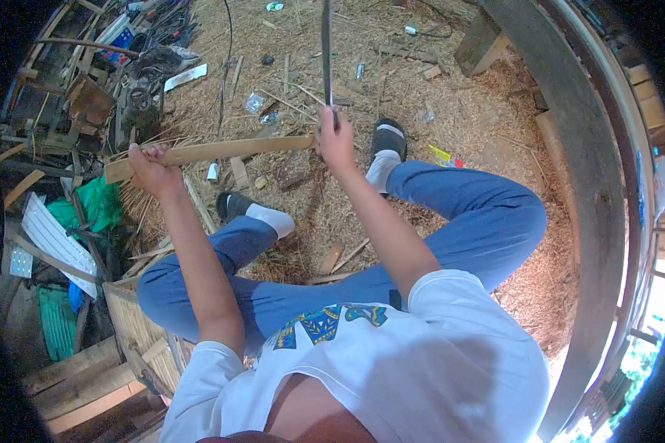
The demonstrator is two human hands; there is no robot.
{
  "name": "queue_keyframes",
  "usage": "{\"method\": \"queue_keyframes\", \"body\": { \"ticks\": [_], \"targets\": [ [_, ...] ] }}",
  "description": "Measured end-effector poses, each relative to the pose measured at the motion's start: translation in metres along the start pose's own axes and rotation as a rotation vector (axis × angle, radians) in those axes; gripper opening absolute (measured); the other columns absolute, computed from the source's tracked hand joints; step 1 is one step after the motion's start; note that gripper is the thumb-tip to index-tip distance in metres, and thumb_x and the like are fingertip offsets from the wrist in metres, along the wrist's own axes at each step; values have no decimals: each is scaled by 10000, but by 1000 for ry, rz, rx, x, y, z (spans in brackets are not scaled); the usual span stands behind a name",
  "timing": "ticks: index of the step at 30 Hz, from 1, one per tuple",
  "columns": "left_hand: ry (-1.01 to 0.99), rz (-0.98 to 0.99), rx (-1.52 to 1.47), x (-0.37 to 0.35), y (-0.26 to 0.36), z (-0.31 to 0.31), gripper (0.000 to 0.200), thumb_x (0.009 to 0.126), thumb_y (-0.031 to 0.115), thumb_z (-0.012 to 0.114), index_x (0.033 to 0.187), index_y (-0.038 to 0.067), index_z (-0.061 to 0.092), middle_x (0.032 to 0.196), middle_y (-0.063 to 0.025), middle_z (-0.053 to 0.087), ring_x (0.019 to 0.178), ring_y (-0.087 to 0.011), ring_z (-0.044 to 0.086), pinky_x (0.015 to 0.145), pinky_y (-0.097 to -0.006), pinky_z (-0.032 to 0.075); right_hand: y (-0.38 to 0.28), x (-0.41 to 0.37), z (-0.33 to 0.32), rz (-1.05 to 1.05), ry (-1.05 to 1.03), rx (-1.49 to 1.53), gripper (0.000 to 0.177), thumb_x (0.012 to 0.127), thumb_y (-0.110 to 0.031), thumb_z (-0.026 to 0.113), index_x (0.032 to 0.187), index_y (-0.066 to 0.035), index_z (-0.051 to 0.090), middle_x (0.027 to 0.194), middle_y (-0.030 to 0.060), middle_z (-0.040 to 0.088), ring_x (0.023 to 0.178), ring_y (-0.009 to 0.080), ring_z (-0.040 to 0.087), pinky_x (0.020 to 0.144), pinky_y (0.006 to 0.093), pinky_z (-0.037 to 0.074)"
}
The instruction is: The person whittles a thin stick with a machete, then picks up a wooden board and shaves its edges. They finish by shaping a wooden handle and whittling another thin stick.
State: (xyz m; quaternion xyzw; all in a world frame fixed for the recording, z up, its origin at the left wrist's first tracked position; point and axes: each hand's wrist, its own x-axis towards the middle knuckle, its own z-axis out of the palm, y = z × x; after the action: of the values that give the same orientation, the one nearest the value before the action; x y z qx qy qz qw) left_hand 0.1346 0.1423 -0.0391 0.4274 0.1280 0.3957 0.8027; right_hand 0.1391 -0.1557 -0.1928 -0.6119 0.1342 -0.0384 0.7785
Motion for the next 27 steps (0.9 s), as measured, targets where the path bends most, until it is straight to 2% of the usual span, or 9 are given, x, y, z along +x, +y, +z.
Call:
{"method": "queue_keyframes", "body": {
  "ticks": [3,5,7,8,12,16,23,26,27],
  "targets": [
    [5,-8,14,3,-3,-4,305,957,231,660,722,126,496,626,-6,517,549,-134,485,602,-345,483,99,-18,-24,0,67,-523,585,1011,-525,516,913,37,647,636,120,602,629,257,640,622,426,510],
    [-2,-18,37,6,-4,-9,306,946,268,675,730,151,493,634,8,516,561,-122,473,647,-362,484,125,-26,-35,165,-27,-759,641,998,-574,496,903,39,654,637,132,607,635,286,649,638,449,514],
    [-7,-13,38,6,-5,-11,312,945,280,678,729,154,491,640,10,512,570,-124,477,643,-360,479,122,-28,-39,479,-170,-684,673,984,-626,477,901,20,645,619,119,596,585,279,637,615,449,516],
    [-8,-14,40,5,-5,-13,316,945,286,679,728,156,490,643,11,511,575,-125,478,641,-359,477,121,-26,-41,660,-232,-411,636,964,-682,467,896,-60,579,551,43,506,441,212,519,536,439,480],
    [-7,-50,-14,15,-10,-25,314,943,278,691,736,151,492,650,14,509,598,-125,488,638,-349,469,85,-15,-54,1115,-443,498,600,937,-727,500,791,-150,427,511,-57,325,372,119,309,415,335,348],
    [9,-22,-47,12,-6,-24,299,948,240,682,735,140,497,628,7,520,558,-113,488,611,-340,478,54,-11,-29,826,-228,27,582,980,-684,472,764,-145,431,526,-43,364,368,107,332,398,324,357],
    [9,2,-31,13,-6,-24,306,951,233,664,720,140,488,610,9,514,523,-104,473,597,-340,475,-34,7,1,175,-108,124,535,1025,-588,472,793,-106,469,524,-5,398,380,117,411,386,322,382],
    [11,8,-1,11,-5,-20,315,955,232,657,710,143,480,610,11,513,529,-105,475,595,-338,471,54,1,-16,-310,62,-309,570,1039,-544,447,872,-14,577,569,59,507,405,190,512,396,370,430],
    [23,-2,-9,9,-4,-21,317,956,230,657,708,143,478,609,10,513,532,-105,476,593,-337,469,71,-23,-21,-199,40,-429,599,1031,-557,445,867,0,594,582,70,533,416,209,535,415,367,447]
  ]
}}
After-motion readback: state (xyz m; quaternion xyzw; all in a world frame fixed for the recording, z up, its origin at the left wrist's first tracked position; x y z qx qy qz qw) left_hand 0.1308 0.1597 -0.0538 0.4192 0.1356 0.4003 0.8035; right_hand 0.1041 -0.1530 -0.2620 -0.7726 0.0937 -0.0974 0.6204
